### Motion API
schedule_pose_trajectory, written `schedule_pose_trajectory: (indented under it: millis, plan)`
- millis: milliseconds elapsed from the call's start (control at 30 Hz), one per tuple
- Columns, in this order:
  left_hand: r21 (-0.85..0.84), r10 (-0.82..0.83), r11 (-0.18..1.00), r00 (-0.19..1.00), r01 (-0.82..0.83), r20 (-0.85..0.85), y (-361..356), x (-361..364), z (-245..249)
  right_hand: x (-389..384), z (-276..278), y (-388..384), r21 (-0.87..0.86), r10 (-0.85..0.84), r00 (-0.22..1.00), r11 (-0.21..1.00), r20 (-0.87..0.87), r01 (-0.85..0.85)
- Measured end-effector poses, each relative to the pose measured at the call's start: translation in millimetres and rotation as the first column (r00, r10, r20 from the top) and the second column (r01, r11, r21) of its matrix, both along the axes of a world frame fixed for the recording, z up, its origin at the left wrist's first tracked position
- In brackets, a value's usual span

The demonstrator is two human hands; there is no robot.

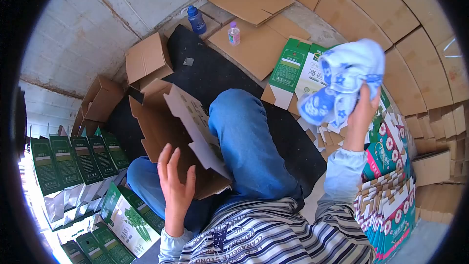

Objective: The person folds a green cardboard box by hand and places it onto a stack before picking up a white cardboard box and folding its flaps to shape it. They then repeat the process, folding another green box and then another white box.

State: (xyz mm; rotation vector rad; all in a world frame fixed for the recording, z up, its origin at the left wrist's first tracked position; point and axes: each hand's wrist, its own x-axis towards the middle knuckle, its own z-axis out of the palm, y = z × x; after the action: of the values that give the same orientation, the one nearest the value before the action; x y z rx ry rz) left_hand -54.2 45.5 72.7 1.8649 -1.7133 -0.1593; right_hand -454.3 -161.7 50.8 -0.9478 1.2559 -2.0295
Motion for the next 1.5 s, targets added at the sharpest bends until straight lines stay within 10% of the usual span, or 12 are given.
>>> schedule_pose_trajectory:
  millis: [333, 600, 767, 967, 1100, 1167, 1300, 1500]
  plan:
    - [0.021, 0.278, 0.955, 0.913, -0.297, 0.3, -5, 26, -1, -13, -156, -44, 0.493, 0.153, 0.964, 0.835, 0.22, -0.245]
    - [-0.046, 0.424, 0.905, 0.906, -0.423, 0.02, -7, 36, -26, 72, -187, -130, 0.391, 0.39, 0.916, 0.833, 0.089, -0.392]
    - [0.028, 0.334, 0.924, 0.77, -0.381, -0.544, -4, 44, -39, 126, -179, -227, 0.218, 0.334, 0.942, 0.923, -0.044, -0.317]
    - [0.178, 0.37, 0.924, 0.678, -0.338, -0.635, 1, 62, -42, 145, -230, -282, 0.541, 0.316, 0.93, 0.823, -0.189, -0.17]
    - [0.224, 0.393, 0.92, 0.735, -0.323, -0.553, 1, 68, -43, 162, -157, -188, 0.562, 0.639, 0.763, 0.598, 0.097, -0.572]
    - [0.215, 0.394, 0.919, 0.754, -0.331, -0.525, 2, 71, -46, 163, -106, -156, 0.43, 0.758, 0.647, 0.612, -0.08, -0.664]
    - [0.168, 0.397, 0.915, 0.749, -0.367, -0.531, 1, 69, -48, 173, 98, -64, -0.118, 0.337, 0.687, 0.843, -0.644, -0.525]
    - [0.066, 0.354, 0.928, 0.815, -0.366, -0.458, 5, 68, -51, 163, 211, 25, -0.351, -0.158, 0.314, 0.392, -0.936, -0.85]
